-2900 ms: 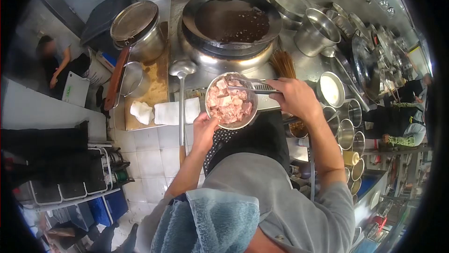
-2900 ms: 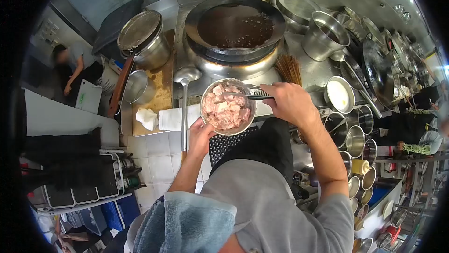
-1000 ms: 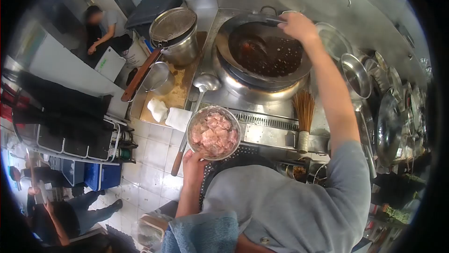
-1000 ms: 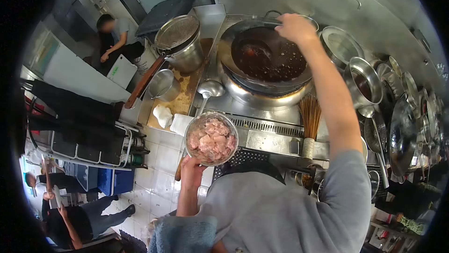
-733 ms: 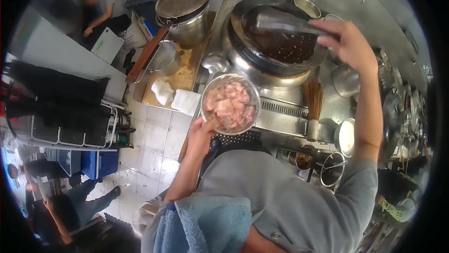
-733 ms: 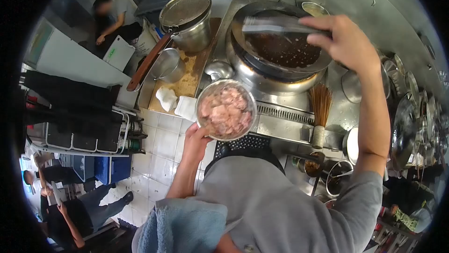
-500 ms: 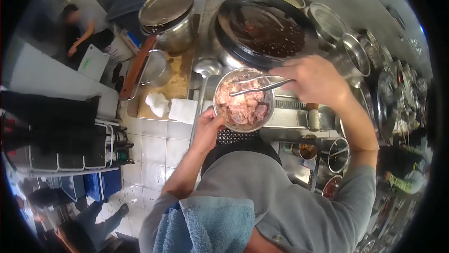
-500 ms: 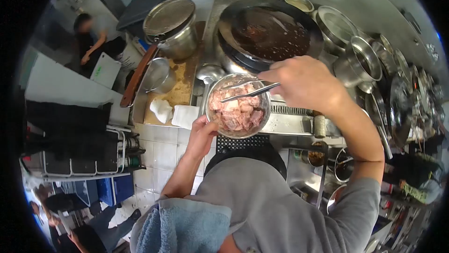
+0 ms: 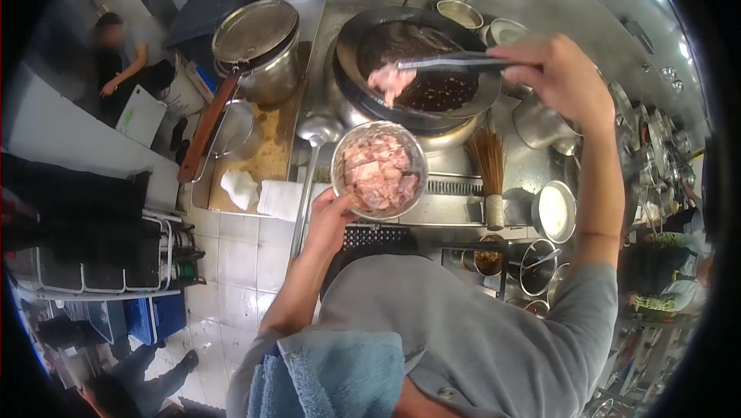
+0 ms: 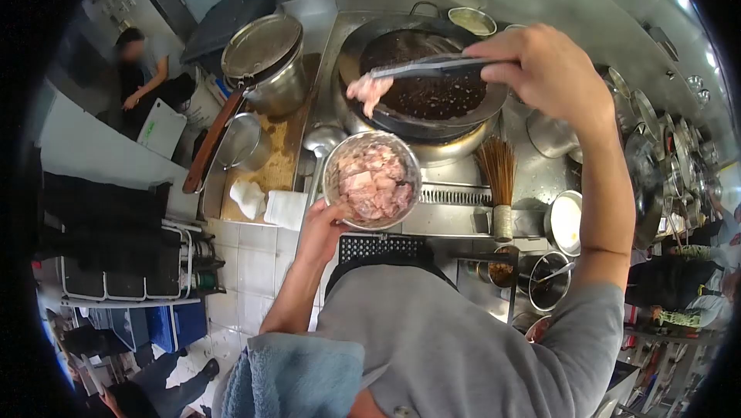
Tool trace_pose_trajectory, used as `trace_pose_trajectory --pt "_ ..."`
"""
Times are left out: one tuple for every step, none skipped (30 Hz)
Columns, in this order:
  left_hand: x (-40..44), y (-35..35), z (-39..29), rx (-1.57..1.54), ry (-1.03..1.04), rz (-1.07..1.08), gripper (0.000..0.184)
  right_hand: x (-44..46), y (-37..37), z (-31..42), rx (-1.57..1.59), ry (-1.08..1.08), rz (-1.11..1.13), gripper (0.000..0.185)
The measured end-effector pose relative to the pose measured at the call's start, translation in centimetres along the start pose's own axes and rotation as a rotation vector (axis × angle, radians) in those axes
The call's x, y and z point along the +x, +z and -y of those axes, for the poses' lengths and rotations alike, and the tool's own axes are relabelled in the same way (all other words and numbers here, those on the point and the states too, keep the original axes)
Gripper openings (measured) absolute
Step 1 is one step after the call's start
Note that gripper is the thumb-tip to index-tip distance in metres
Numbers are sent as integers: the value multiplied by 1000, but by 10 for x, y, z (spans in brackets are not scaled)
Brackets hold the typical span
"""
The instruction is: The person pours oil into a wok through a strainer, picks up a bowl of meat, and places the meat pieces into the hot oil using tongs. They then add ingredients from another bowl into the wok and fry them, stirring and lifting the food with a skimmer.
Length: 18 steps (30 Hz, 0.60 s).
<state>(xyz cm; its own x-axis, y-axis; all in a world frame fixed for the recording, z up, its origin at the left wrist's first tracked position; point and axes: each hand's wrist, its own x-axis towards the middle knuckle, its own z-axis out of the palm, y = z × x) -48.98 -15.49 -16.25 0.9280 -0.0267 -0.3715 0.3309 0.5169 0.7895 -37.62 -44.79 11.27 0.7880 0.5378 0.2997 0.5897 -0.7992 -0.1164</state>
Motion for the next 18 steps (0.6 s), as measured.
trace_pose_trajectory --pt "0 -1 0 1 8 -30 23 6 0 -15 -23 6 0 25" --pt "1 -3 0 -8 -7 -36 25 14 7 -33 -44 12 3 26" --pt "2 -2 0 -21 -6 -57 26 20 16 -47 -65 17 7 26" --pt "2 -1 1 -35 -5 -80 27 26 28 -54 -96 67 69 26" --pt "2 -1 1 -49 -2 -104 28 32 42 -59 -127 114 129 26" --pt "4 -5 4 -49 3 -101 30 36 62 -63 -190 160 161 26" --pt "2 -5 3 -56 10 -98 30 41 82 -66 -250 209 194 25" --pt "0 -4 2 -63 13 -98 30 48 96 -65 -291 232 304 26" --pt "-2 -3 1 -70 14 -98 30 55 108 -67 -330 255 416 26" --pt "-5 -4 0 -81 12 -104 30 57 124 -76 -323 261 423 27" --pt "-6 -7 1 -78 12 -111 30 58 141 -87 -315 267 433 28" --pt "-7 -12 3 -77 9 -120 31 56 149 -89 -306 272 447 29" --pt "-9 -16 5 -75 4 -131 31 51 151 -94 -292 293 398 29" --pt "-12 -15 4 -70 9 -127 31 47 145 -95 -278 313 350 30" --pt "-13 -13 0 -67 15 -126 31 44 137 -94 -263 329 303 31" --pt "-15 -13 -1 -65 24 -134 31 37 124 -96 -223 302 240 31" --pt "-16 -13 -1 -50 28 -137 31 31 108 -90 -179 270 179 32" --pt "-16 -15 -2 -34 32 -143 30 25 89 -69 -146 244 154 33"
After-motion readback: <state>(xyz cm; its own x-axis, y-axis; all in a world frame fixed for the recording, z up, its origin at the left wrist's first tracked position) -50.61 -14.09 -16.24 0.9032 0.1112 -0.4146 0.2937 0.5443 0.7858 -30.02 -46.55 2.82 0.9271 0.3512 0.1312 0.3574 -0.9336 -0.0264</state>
